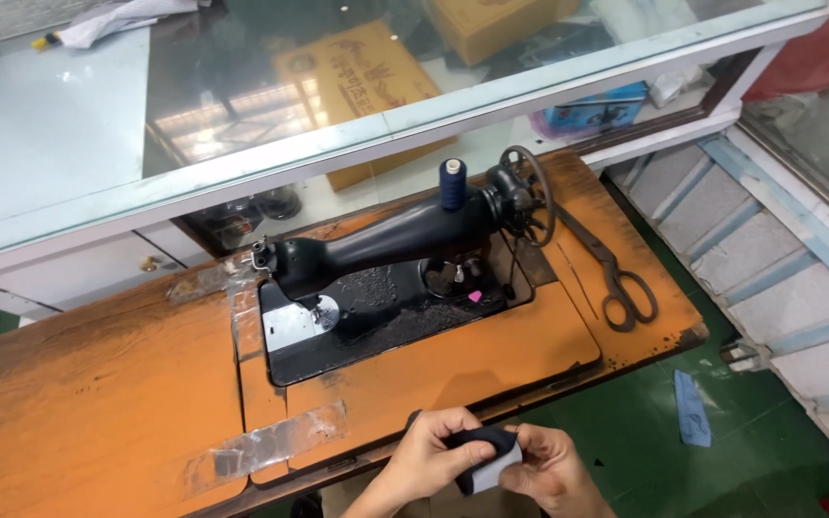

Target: The person is using their hands to fold and turn a small piece of black fabric inside out at a sewing workstation.

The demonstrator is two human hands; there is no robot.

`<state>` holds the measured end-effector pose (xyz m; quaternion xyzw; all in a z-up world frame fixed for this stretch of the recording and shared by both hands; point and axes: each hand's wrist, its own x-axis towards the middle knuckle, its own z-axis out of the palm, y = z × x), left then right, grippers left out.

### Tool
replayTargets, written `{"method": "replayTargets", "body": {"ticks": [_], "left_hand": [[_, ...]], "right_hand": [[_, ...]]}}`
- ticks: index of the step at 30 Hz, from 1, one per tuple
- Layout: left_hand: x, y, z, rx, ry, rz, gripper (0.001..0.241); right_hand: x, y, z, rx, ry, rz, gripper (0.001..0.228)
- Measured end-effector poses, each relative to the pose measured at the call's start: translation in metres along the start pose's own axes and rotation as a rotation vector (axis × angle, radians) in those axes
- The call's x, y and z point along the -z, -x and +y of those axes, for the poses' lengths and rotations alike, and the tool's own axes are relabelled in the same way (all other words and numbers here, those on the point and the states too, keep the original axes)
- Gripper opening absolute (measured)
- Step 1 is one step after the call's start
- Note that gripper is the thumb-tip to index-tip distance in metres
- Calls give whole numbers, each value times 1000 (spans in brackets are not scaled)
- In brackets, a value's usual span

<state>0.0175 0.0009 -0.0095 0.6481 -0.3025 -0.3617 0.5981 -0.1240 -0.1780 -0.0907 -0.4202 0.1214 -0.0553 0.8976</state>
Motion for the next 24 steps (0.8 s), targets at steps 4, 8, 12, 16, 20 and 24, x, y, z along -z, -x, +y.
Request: {"method": "replayTargets", "body": {"ticks": [4, 8, 12, 16, 20, 24], "left_hand": [[-1, 4, 4, -197, 15, -25, 30], [-14, 10, 34, -726, -432, 180, 20], [-32, 14, 36, -1008, -803, 340, 26], [-27, 13, 40, -987, -594, 345, 15], [-25, 16, 36, -939, -473, 361, 20], [-25, 20, 28, -928, -454, 355, 15]], "right_hand": [[-31, 4, -42, -60, 16, -145, 27], [-48, -9, -55, 522, 893, -40, 22], [-57, -9, -49, 939, 1141, 251, 6], [-65, -10, -64, 583, 864, 12, 68], [-69, -16, -69, 547, 643, -284, 31], [-74, -17, -62, 705, 618, -148, 27]]}}
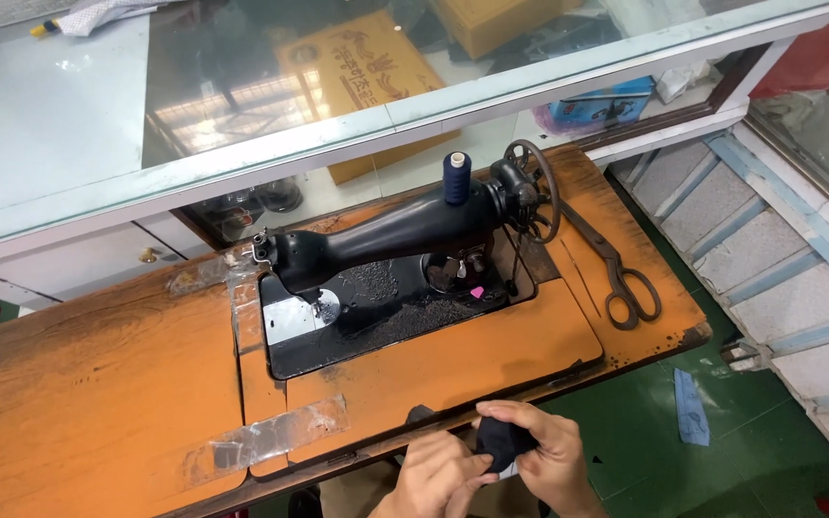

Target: The person is using their hands to fold and turn a small piece of black fabric inside out at a sewing workstation.

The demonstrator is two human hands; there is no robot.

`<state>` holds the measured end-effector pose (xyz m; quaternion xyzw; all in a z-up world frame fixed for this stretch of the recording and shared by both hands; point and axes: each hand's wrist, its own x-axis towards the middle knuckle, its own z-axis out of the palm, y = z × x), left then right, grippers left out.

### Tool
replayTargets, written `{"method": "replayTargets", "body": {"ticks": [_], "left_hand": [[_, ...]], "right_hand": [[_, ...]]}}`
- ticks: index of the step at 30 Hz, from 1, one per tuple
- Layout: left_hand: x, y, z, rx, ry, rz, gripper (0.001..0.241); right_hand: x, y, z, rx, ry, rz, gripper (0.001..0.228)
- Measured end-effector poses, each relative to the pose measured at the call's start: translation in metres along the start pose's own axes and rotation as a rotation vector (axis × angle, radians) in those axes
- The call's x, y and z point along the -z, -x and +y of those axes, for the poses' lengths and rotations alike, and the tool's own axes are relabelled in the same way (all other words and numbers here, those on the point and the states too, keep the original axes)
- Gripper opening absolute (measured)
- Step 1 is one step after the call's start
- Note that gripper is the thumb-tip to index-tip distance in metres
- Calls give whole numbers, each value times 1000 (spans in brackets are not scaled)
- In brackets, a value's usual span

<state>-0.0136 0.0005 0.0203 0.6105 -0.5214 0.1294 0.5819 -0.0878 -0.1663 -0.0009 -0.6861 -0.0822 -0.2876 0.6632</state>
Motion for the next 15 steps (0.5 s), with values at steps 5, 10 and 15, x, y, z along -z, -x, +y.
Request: {"method": "replayTargets", "body": {"ticks": [5, 10, 15], "left_hand": [[0, 7, -1, -60, -57, -19, 20], [4, 5, -1, -73, -43, -27, 18], [1, 5, 1, -144, -111, -64, 21]], "right_hand": [[-10, 8, 9, 54, 38, 111, 39], [-12, 8, 13, 62, 24, 79, 27], [-20, 14, 26, 124, 16, 193, 50]]}}
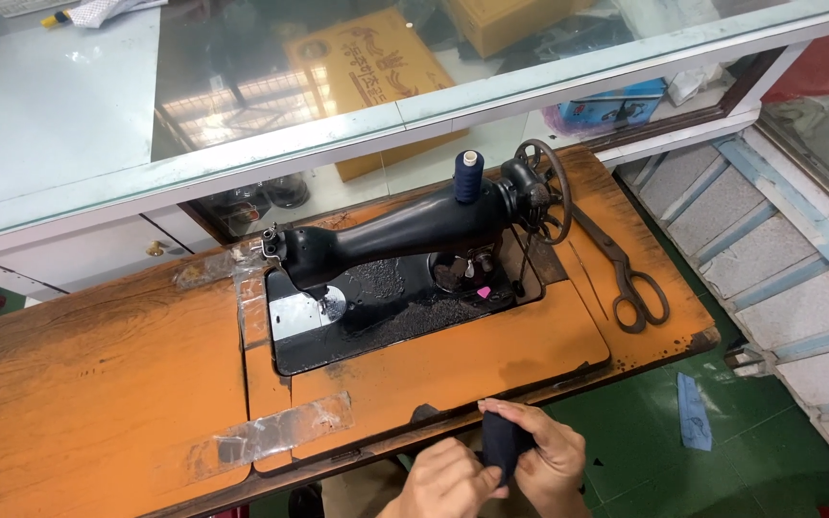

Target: The person is using their hands to fold and turn a small piece of black fabric inside out at a sewing workstation.

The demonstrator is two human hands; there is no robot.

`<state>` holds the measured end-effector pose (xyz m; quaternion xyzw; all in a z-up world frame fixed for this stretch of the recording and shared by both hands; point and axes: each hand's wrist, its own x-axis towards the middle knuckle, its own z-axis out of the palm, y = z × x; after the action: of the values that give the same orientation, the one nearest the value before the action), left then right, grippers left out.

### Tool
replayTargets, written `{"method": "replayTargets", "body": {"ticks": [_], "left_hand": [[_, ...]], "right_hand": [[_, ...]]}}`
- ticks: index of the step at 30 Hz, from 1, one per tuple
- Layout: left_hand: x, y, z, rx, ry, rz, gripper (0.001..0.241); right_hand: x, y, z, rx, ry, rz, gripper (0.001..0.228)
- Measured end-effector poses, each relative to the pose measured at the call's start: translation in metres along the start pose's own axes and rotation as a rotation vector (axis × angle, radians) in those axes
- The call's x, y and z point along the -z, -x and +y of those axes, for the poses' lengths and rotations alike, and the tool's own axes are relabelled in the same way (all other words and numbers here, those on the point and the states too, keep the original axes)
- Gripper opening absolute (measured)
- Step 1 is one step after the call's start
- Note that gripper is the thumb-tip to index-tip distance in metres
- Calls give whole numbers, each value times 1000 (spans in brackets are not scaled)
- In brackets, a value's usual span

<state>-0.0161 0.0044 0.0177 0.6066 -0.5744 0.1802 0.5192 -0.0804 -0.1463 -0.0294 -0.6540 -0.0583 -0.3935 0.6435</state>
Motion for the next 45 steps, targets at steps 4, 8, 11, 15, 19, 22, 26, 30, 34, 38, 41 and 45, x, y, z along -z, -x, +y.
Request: {"method": "replayTargets", "body": {"ticks": [4, 8, 11, 15, 19, 22, 26, 30, 34, 38, 41, 45], "left_hand": [[-10, 5, 1, -102, -78, -38, 28], [-15, 16, 0, -134, -179, -73, 28], [-27, 43, -22, -190, -279, -114, 24], [-13, 20, -30, 713, -133, -592, 51], [-14, -20, -35, 297, 668, -41, 42], [-6, -14, -52, 310, 758, 95, 31], [11, 20, -84, 404, 847, 470, 29], [11, 42, -105, 536, 1038, 681, 46], [12, 59, -106, 790, 999, 780, 70], [31, 54, -94, 783, 961, 824, 67], [46, 57, -84, 735, 949, 827, 68], [62, 56, -78, 685, 968, 826, 68]], "right_hand": [[-9, 2, 18, 229, 450, 201, 33], [-7, 1, 15, 226, 618, 256, 19], [-6, -10, -9, 92, 635, 177, 19], [1, -26, -23, 52, 371, -64, 33], [-4, -60, -54, -17, 198, -343, 45], [53, -79, -20, -270, 402, -691, 36], [137, -123, 65, -3, 887, -148, 15], [171, -157, 145, -409, 1508, -135, 38], [157, -175, 161, -660, 1561, -162, 30], [139, -198, 139, -842, 1618, -387, 39], [156, -188, 152, -816, 1751, -514, 37], [174, -163, 154, -290, 918, 137, 18]]}}
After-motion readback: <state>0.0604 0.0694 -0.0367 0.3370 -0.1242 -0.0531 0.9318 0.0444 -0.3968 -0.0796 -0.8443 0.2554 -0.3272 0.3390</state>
